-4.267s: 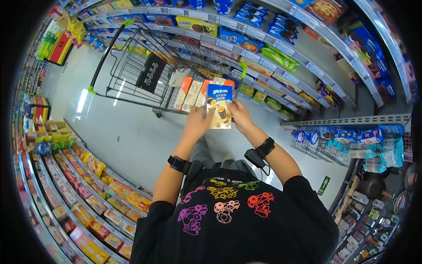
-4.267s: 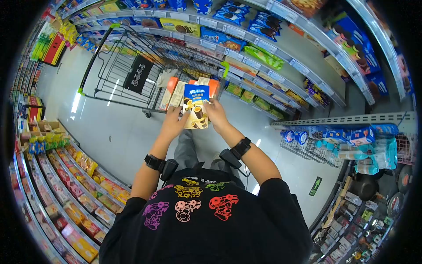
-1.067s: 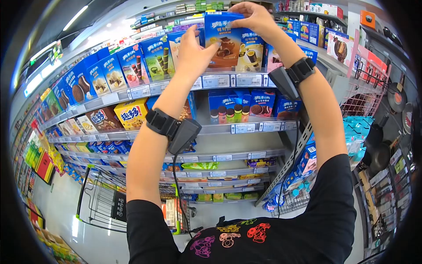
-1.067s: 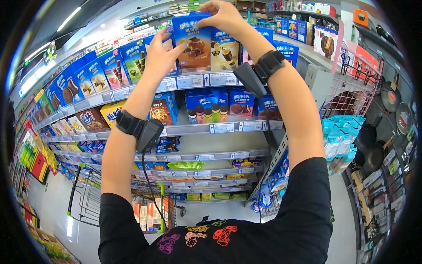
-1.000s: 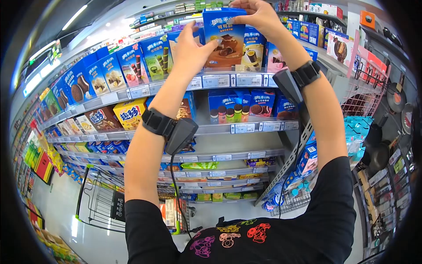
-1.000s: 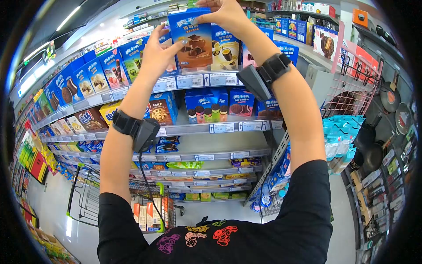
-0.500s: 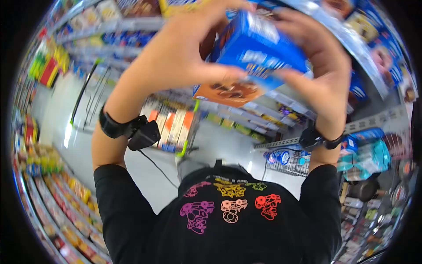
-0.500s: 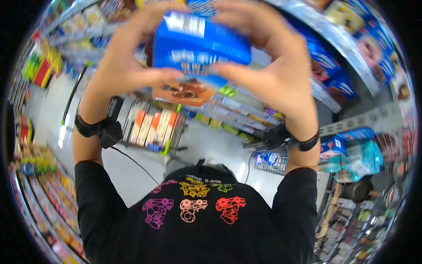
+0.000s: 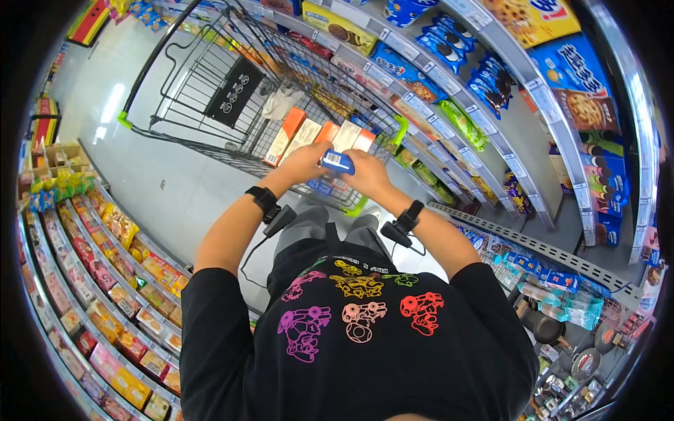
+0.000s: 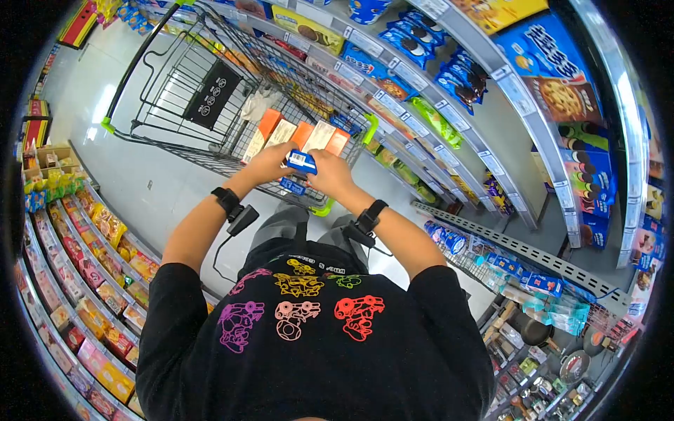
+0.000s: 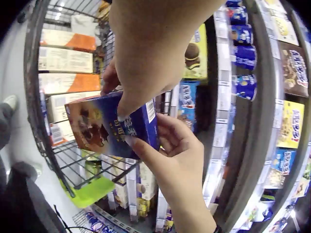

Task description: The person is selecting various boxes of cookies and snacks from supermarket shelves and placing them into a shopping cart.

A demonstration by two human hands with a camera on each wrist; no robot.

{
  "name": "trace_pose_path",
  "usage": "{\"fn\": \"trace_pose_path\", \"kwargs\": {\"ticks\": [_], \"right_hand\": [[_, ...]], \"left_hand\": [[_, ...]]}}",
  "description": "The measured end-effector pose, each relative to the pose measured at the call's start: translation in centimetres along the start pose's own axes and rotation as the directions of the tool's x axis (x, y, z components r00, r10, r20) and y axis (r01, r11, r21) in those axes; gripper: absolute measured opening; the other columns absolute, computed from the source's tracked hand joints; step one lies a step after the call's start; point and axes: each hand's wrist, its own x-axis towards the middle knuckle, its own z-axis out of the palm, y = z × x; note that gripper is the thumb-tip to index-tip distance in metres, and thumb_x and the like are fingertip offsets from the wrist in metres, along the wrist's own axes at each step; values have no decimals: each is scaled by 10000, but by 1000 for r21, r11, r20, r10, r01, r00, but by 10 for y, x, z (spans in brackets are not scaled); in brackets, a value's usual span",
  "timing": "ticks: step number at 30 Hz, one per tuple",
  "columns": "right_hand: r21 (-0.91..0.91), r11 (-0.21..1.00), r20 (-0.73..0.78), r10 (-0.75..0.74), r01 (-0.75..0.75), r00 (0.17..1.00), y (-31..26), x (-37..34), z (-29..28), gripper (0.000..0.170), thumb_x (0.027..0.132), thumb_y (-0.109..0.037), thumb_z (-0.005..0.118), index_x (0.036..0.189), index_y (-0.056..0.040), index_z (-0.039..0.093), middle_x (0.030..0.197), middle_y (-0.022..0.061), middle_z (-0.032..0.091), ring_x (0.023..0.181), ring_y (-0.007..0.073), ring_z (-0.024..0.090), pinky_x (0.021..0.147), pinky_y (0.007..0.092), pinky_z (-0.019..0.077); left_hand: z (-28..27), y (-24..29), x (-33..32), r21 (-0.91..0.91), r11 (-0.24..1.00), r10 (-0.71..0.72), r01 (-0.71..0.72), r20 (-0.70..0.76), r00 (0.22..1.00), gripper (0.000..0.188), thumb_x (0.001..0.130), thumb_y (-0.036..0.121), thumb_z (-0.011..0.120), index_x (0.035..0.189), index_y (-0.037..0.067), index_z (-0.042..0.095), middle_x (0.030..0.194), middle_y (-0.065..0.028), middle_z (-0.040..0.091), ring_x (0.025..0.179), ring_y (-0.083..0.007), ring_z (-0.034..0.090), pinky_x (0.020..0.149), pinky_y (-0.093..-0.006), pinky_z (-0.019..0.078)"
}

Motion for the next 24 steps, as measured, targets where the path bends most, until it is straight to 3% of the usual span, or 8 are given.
{"fn": "trace_pose_path", "kwargs": {"ticks": [3,6,7,11,14,18,24], "right_hand": [[-84,993,27,86,-84,996,1,2,33,430,681,-238,700,1053,-69,567,946,133,616,860,312,619,732,396,503],[-83,990,15,119,-117,993,3,0,55,446,690,-242,700,1073,-66,554,967,132,612,874,308,614,736,397,499],[-55,992,50,119,-116,992,2,-1,58,444,681,-176,675,1075,-42,521,1003,143,593,913,316,593,755,402,495],[15,996,10,82,-82,997,-1,-3,82,449,685,-167,676,1088,-39,525,1028,161,595,926,333,588,811,402,477],[91,988,134,113,-126,984,3,2,91,502,695,-188,677,1151,-46,519,1077,166,579,978,330,572,855,391,459],[74,995,174,58,-72,983,10,9,98,472,671,-197,691,1095,-43,550,1031,168,600,944,335,587,824,393,473],[88,993,185,66,-83,981,15,18,97,437,661,-210,689,1044,-37,571,887,183,632,834,359,611,749,418,485]], "left_hand": [[20,-30,-1,-58,998,-4,6,22,1000,445,677,119,700,1071,50,505,933,-177,597,857,-333,604,745,-385,483],[34,-52,0,-16,997,-68,71,150,986,444,690,137,660,1094,81,485,956,-170,593,905,-351,582,768,-424,467],[38,-59,-1,-8,999,-44,45,134,990,431,692,133,657,1088,88,493,956,-164,592,907,-350,583,772,-425,470],[42,-77,-12,61,997,-51,42,156,986,406,679,81,649,1059,50,508,959,-182,585,914,-364,570,784,-423,464],[51,-88,-21,116,991,-84,63,188,979,426,677,63,641,1081,50,507,975,-183,578,928,-365,567,801,-428,464],[55,-89,-23,135,973,-220,190,269,938,479,693,86,627,1151,42,494,941,-220,617,912,-388,587,795,-448,473],[47,-85,-8,166,973,-204,160,288,936,422,684,96,629,1083,12,519,876,-214,636,873,-368,615,771,-440,488]]}}
